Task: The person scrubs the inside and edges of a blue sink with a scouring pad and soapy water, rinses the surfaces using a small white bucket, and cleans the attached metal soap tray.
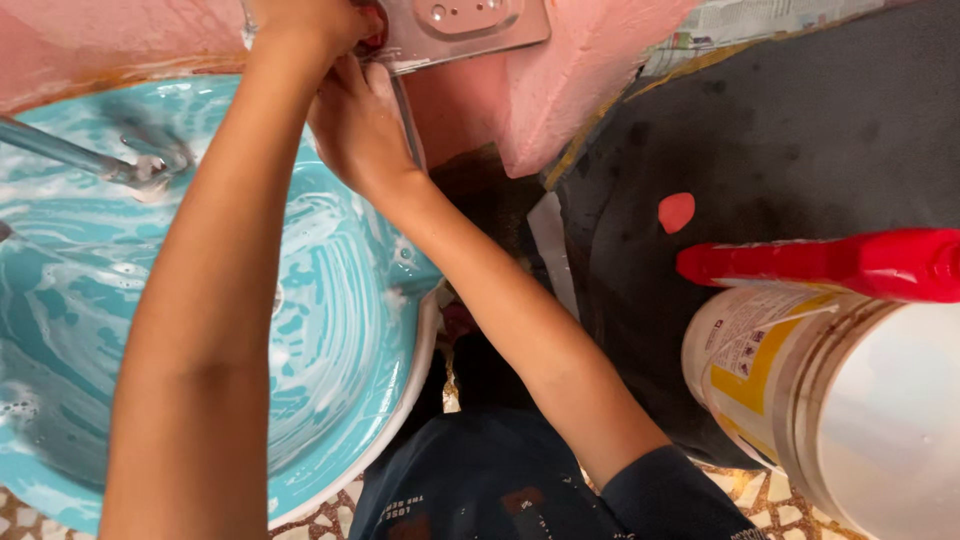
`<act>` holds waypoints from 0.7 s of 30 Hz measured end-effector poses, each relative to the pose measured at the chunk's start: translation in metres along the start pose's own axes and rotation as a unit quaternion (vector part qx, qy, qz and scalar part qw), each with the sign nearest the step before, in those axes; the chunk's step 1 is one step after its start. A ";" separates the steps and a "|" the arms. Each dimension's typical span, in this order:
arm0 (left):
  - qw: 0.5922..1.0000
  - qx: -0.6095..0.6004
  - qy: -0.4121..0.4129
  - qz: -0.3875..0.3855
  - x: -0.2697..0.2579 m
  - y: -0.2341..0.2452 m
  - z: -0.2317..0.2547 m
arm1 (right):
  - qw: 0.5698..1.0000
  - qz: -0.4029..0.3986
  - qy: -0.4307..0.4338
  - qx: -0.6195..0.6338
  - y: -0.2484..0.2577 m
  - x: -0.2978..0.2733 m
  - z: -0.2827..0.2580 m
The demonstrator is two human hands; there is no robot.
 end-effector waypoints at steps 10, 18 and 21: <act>0.976 0.031 0.076 -0.200 0.064 -0.056 -0.010 | 0.996 -0.039 0.012 -0.074 0.008 0.002 -0.005; 0.818 -0.343 -0.117 -0.447 -0.060 -0.030 0.214 | 0.996 -0.057 0.017 -0.070 0.006 -0.003 -0.005; 0.812 -0.302 -0.142 -0.479 -0.122 -0.033 0.313 | 0.996 -0.062 -0.018 -0.065 -0.001 -0.001 -0.005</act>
Point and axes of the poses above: each hand's wrist, its own x-axis towards the middle knuckle, its own y-axis out of the back of the hand, z = x × y, the point moved 1 cm from there along x, towards the middle knuckle, and after that the axes turned 9 degrees about y, right-handed, at the moved point
